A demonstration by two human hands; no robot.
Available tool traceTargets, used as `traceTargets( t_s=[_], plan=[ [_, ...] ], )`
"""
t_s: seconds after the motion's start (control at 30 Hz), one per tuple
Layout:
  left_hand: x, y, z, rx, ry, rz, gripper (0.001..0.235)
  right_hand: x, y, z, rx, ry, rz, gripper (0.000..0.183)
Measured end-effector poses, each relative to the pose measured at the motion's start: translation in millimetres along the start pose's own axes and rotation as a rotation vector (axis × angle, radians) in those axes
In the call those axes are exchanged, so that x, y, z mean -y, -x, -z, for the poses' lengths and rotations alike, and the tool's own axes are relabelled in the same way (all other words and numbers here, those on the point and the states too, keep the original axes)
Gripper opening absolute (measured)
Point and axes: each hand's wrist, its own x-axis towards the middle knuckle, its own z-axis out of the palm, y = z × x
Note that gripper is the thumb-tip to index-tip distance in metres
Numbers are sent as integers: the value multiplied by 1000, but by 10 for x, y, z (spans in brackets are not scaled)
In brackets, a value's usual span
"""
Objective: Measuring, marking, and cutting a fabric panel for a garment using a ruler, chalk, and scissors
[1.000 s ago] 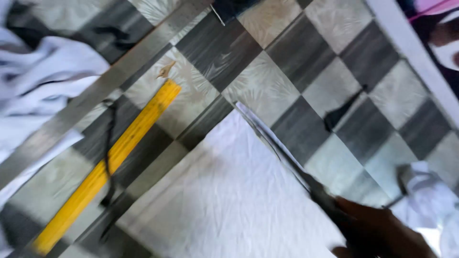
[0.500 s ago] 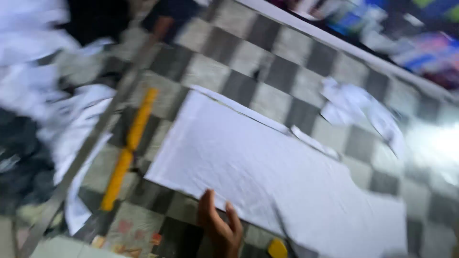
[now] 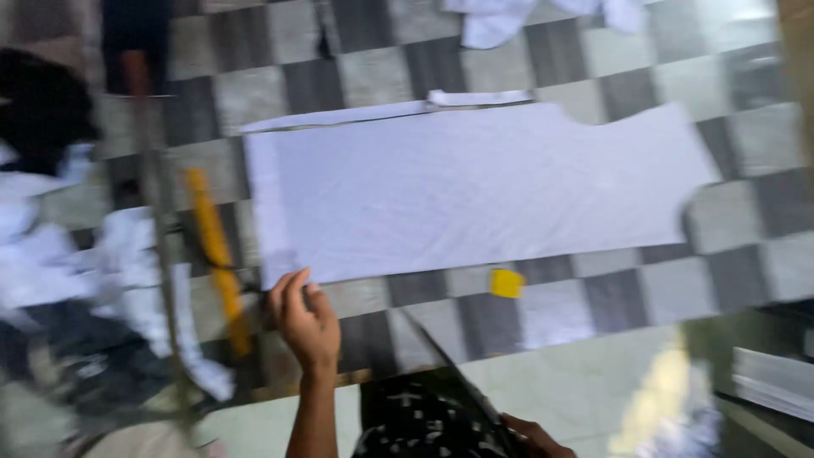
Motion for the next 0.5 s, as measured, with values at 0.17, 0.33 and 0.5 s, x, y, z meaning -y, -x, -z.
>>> traceTargets(
  t_s=[0.17,0.33,0.5],
  plan=[
    [762,-339,567,147,-97,-108,24,-464,-84,-665,27,425,-355,61],
    [1080,-896,694,455,41,-232,24,-866,-150,-1661,63,-65,-275,68],
    [1384,-1012,760,629,6,-466,27,-435,-36,-2881,-223,-167,-699,81]
  ],
)
